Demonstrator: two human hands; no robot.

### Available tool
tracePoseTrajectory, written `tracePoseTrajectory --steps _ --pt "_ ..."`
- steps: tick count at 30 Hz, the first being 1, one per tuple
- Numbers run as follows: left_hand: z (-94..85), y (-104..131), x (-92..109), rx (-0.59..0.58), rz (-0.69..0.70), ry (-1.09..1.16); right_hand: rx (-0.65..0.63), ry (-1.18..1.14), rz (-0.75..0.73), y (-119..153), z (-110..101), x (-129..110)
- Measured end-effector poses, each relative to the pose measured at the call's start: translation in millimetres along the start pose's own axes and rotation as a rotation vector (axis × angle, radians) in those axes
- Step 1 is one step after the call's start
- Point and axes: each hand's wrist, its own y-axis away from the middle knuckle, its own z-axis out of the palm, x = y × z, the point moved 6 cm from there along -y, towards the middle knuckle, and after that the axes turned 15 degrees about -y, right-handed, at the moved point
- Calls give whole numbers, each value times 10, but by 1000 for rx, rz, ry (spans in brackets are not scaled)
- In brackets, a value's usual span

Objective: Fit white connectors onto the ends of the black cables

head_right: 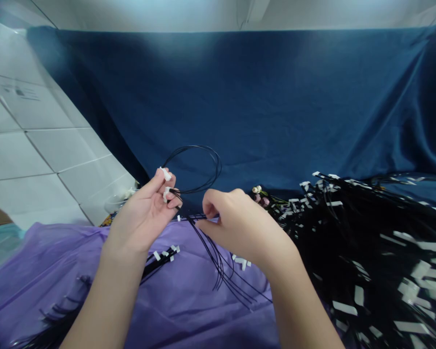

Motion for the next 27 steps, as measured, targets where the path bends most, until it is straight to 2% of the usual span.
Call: tracePoseTrajectory --steps 3,6,10,17,20,23,27 --pt "-1 -4 25 0 27 3 -67 1 30 -30 87 65" --pt "-7 -1 35 4 46 -5 -66 -9 26 -46 92 76" --pt "-20 -1 52 24 68 -15 -33 -16 47 -37 0 110" --pt "-52 2 93 56 102 -17 74 -162 178 21 -253 343" --pt "-65 -3 99 57 114 -17 83 -325 156 34 -304 374" --pt "-74 -7 110 58 130 -18 84 -599 105 39 -337 344" --pt "-77 -1 119 68 139 -24 220 -879 23 58 -474 354"
